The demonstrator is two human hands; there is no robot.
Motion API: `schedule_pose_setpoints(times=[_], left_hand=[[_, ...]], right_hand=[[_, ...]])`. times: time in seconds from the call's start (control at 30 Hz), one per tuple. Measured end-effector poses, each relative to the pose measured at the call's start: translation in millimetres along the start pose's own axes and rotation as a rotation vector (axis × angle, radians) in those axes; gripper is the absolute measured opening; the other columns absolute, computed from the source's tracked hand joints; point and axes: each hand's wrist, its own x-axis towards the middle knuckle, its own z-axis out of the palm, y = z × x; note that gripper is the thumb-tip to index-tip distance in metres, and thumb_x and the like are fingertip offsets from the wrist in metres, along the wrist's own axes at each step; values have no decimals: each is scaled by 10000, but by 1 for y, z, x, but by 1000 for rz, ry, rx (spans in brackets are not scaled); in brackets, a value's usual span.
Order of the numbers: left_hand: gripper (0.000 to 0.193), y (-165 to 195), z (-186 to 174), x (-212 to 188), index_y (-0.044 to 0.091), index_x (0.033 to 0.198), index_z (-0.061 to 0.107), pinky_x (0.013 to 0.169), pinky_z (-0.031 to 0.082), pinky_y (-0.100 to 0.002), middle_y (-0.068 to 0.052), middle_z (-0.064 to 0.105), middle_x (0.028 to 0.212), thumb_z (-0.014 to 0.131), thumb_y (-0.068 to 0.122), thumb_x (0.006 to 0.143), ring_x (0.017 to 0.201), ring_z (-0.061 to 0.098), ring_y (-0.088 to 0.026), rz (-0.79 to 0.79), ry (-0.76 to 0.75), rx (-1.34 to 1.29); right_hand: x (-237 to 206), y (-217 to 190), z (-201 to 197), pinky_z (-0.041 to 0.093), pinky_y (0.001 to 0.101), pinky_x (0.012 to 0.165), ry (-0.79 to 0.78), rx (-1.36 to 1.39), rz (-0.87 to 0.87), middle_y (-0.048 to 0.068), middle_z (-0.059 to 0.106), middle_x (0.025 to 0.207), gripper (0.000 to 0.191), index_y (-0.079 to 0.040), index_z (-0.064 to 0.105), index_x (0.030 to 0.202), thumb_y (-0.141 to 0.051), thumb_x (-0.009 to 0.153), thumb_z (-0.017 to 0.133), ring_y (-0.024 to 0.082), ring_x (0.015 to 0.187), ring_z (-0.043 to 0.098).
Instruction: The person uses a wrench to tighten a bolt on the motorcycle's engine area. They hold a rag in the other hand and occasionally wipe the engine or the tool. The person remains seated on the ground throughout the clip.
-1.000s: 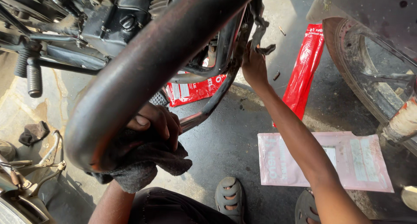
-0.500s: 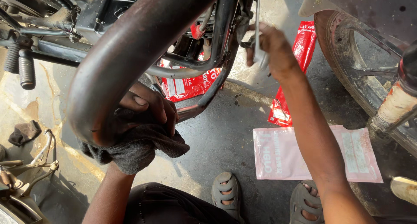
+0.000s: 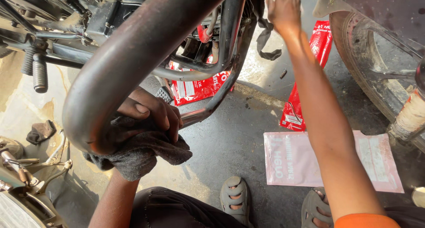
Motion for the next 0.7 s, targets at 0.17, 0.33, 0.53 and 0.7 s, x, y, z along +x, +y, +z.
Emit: schedule_pose_setpoints(times=[0.17,0.33,0.53,0.7], left_hand=[[191,1,0,0,169,1096,563,595,555,-409,-85,589,836,644,341,1082,603,615,-260,-4,-6,3],[186,2,-2,2,177,1083,564,574,551,-398,-80,589,827,649,341,1062,596,612,-260,-52,-3,28],[154,5,-3,5,172,1139,589,556,570,-386,-90,604,839,639,309,1089,594,627,-269,5,-22,-40],[150,3,-5,3,148,1074,597,565,556,-404,-103,606,813,637,287,1111,596,627,-280,-55,3,-27]], right_hand=[[-71,-61,-11,565,293,733,-698,243,296,113,683,1005,225,-49,619,1140,-163,955,562,195,897,672],[-103,-73,-17,561,261,778,-904,-515,-177,101,679,1107,270,-24,596,1197,-91,998,427,131,958,665],[-55,-68,-86,592,330,643,-1077,1002,759,141,721,834,259,2,583,1151,-80,1009,383,198,683,700],[-7,-48,-144,611,332,628,-760,1673,1000,138,703,800,359,38,632,1092,-217,1081,380,195,654,701]])
